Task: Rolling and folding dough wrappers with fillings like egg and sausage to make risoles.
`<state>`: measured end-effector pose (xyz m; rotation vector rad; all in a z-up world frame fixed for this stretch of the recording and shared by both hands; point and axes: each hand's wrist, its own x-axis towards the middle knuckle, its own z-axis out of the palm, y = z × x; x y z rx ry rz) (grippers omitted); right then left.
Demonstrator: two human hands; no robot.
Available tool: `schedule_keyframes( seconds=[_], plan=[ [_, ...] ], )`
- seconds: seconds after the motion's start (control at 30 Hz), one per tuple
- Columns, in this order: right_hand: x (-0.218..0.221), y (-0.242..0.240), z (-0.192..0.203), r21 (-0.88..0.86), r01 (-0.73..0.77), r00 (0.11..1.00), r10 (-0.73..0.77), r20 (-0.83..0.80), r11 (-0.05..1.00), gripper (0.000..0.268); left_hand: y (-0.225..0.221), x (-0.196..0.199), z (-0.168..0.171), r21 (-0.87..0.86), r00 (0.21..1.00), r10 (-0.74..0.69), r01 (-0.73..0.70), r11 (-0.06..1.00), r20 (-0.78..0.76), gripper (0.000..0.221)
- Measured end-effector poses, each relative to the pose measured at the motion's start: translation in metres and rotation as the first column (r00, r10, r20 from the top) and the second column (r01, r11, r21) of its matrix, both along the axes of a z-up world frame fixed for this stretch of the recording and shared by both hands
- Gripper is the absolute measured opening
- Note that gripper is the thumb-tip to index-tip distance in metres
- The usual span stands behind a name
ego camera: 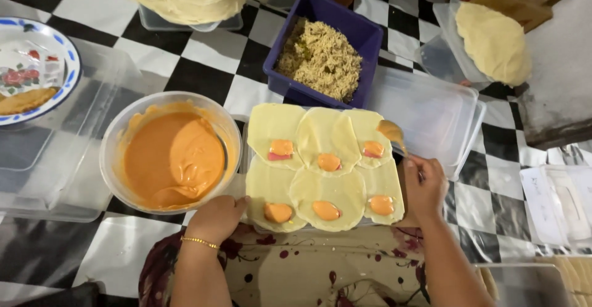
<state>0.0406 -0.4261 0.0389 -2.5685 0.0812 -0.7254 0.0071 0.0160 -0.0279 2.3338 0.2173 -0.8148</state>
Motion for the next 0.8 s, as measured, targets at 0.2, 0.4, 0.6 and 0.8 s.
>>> schedule_keyframes(
  seconds=[0.2,0.4,0.6,0.8],
  plan=[
    [0.001,-0.028,-0.022,-0.217,0.004,0.999,-0.014,-0.041,0.976,0.008,0.0,0.004,0.021,-0.073,0.993,-0.039,0.031,0.997,-0.112,0.067],
    [0.035,0.01,0.002,0.061,-0.061,0.998,0.059,0.034,0.996,0.011,-0.004,0.003,0.028,-0.066,0.993,-0.026,0.019,0.998,-0.114,0.07],
    [0.078,0.167,0.036,0.183,-0.438,0.86,0.47,-0.2,0.88,0.015,-0.011,0.005,0.033,-0.023,0.994,-0.034,0.031,0.999,-0.105,0.068],
    [0.097,0.316,-0.009,0.039,-0.706,0.559,0.591,-0.582,0.707,0.02,-0.01,0.002,0.033,0.001,0.993,-0.047,0.048,0.999,-0.105,0.062]
  ],
)
